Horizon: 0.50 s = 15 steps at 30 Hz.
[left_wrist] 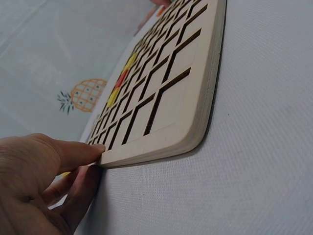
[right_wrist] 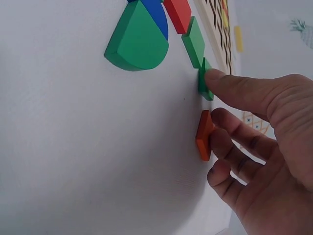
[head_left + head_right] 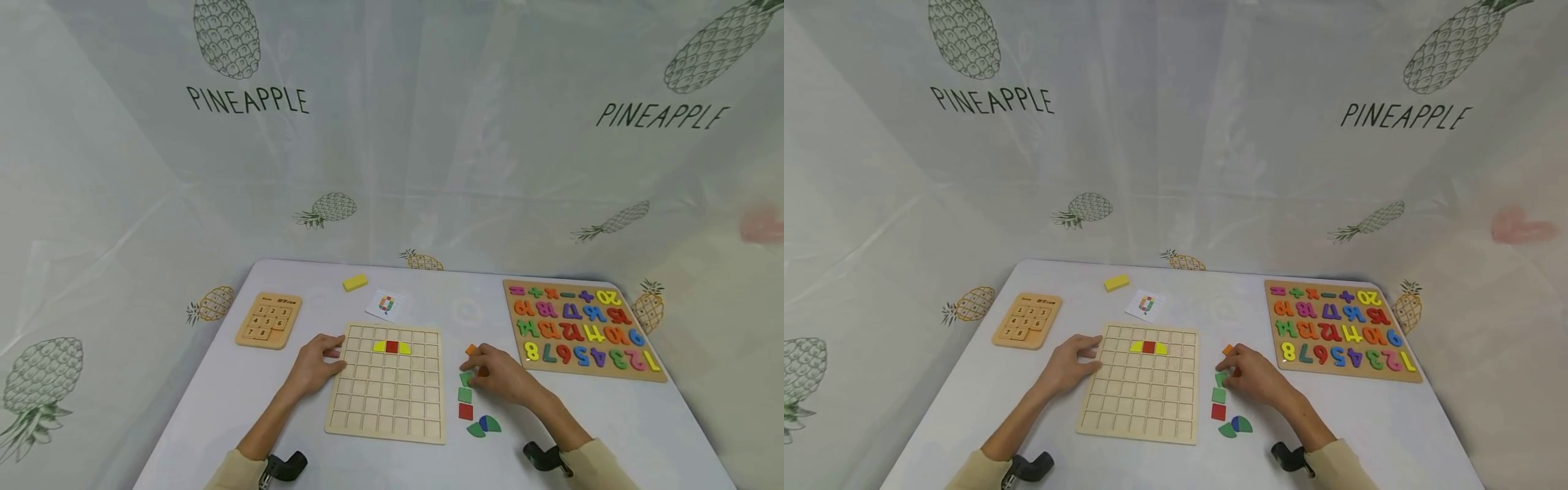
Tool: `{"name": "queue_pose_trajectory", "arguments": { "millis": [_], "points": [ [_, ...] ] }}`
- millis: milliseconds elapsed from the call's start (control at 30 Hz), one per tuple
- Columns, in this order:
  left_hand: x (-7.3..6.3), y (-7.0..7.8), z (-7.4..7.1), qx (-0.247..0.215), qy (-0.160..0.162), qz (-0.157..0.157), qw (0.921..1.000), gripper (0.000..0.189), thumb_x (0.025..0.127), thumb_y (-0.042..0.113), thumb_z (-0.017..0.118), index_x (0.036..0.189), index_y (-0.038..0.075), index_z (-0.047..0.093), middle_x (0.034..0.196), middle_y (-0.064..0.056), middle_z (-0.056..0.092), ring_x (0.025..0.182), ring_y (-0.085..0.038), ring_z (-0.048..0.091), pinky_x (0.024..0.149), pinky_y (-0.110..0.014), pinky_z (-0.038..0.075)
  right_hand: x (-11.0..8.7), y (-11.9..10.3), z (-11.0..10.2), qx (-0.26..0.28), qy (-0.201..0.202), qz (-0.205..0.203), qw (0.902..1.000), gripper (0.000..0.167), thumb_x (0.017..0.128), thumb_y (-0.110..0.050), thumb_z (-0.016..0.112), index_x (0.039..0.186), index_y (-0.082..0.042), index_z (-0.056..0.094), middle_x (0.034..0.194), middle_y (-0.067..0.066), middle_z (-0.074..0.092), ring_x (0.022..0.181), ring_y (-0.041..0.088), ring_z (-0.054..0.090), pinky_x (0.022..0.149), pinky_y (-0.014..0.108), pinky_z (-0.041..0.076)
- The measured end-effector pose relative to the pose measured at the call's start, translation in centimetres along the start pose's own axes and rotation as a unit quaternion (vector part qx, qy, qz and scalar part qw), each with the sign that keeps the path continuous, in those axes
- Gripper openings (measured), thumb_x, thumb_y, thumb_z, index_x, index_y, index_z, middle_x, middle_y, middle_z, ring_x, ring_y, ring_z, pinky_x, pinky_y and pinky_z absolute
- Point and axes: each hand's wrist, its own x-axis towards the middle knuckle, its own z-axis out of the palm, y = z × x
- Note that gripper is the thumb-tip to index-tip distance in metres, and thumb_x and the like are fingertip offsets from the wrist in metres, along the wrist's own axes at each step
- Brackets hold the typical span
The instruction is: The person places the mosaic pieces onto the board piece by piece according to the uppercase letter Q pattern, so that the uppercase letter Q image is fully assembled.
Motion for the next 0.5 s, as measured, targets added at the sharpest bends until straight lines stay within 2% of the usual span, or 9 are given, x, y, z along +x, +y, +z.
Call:
{"name": "queue_pose_trajectory", "arguments": {
  "millis": [300,500],
  "points": [
    [-0.09,0.30,-0.06,0.003,0.002,0.001,1.0000,0.057,0.079,0.005,0.083,0.133,0.002,0.064,0.116,-0.006,0.065,0.095,-0.013,0.067,0.079,-0.026,0.054,0.33,-0.17,0.26,0.018,0.000,0.026,0.9995,0.016,0.086,-0.014,0.080,0.101,-0.018,0.076,0.097,-0.006,0.058,0.082,0.013,0.052,0.069,0.023,0.046],
    [-0.06,0.24,-0.03,0.001,0.003,0.000,1.0000,0.057,0.079,0.005,0.083,0.133,0.001,0.064,0.116,-0.006,0.065,0.095,-0.014,0.067,0.080,-0.026,0.055,0.29,-0.13,0.27,0.029,0.003,0.017,0.9994,0.017,0.085,-0.012,0.080,0.100,-0.016,0.072,0.091,-0.006,0.058,0.079,0.012,0.052,0.068,0.023,0.046]
  ]
}}
